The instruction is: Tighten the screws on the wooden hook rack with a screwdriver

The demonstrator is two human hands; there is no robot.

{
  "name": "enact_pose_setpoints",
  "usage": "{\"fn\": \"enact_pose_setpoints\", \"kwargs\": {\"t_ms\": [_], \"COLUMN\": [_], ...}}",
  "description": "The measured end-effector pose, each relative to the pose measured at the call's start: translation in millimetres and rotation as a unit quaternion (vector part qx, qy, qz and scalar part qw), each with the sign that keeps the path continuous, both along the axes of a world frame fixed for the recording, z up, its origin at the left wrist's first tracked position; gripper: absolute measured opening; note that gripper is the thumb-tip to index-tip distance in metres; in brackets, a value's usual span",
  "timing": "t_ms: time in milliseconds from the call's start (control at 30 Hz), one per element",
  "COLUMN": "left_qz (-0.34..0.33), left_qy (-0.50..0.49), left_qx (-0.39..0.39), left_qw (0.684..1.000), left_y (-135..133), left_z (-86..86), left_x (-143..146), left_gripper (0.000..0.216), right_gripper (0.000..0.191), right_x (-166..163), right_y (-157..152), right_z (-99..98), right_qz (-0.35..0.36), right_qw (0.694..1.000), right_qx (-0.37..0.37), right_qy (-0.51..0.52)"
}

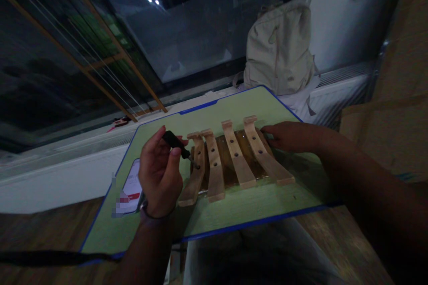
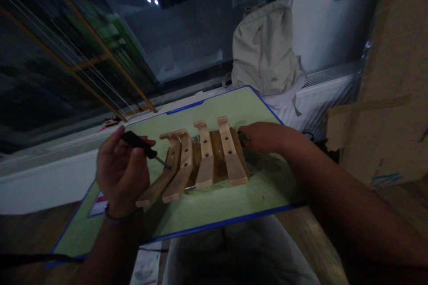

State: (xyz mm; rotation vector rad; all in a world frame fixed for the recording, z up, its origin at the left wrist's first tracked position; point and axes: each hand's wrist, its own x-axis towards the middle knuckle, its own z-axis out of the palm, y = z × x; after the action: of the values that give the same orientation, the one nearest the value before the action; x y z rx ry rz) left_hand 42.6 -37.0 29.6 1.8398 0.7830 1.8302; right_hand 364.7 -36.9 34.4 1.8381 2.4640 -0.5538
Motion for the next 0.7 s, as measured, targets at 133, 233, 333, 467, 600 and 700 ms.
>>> {"fn": "enact_pose_setpoints", "kwargs": {"t_ms": [133,233,333,467,600,700], "left_qz": [-0.057,-0.064,-0.001,0.010,-0.045,-0.028], "left_qy": [0.012,-0.003,-0.009,0.007,0.001,-0.009], "left_qx": [-0.013,0.024,0.050,-0.001,-0.002,0.047], "left_qw": [0.998,0.998,0.999,1.000,0.999,0.998], "left_y": [-1.7,0.8,0.9,-4.6,-5.2,-1.8], "left_z": [0.5,2.9,3.9,2.7,2.7,3.4], "left_x": [1.4,0.4,-0.3,1.0,2.1,1.4], "left_gripper": [0.040,0.034,0.038,0.040,0.033,0.034], "right_gripper": [0.043,0.043,0.041,0.041,0.043,0.042], "right_x": [0.5,2.2,2.5,0.7,-0.1,0.9], "right_y": [0.1,0.6,0.9,0.8,1.1,1.7], "right_z": [-0.1,-1.7,-2.0,0.0,0.9,0.0], "right_qz": [0.006,0.005,0.006,0.001,-0.006,-0.003], "right_qw": [1.000,1.000,1.000,1.000,1.000,1.000], "right_qx": [-0.003,-0.004,-0.003,-0.009,-0.020,-0.024], "right_qy": [0.006,0.016,0.016,0.008,0.012,0.016]}}
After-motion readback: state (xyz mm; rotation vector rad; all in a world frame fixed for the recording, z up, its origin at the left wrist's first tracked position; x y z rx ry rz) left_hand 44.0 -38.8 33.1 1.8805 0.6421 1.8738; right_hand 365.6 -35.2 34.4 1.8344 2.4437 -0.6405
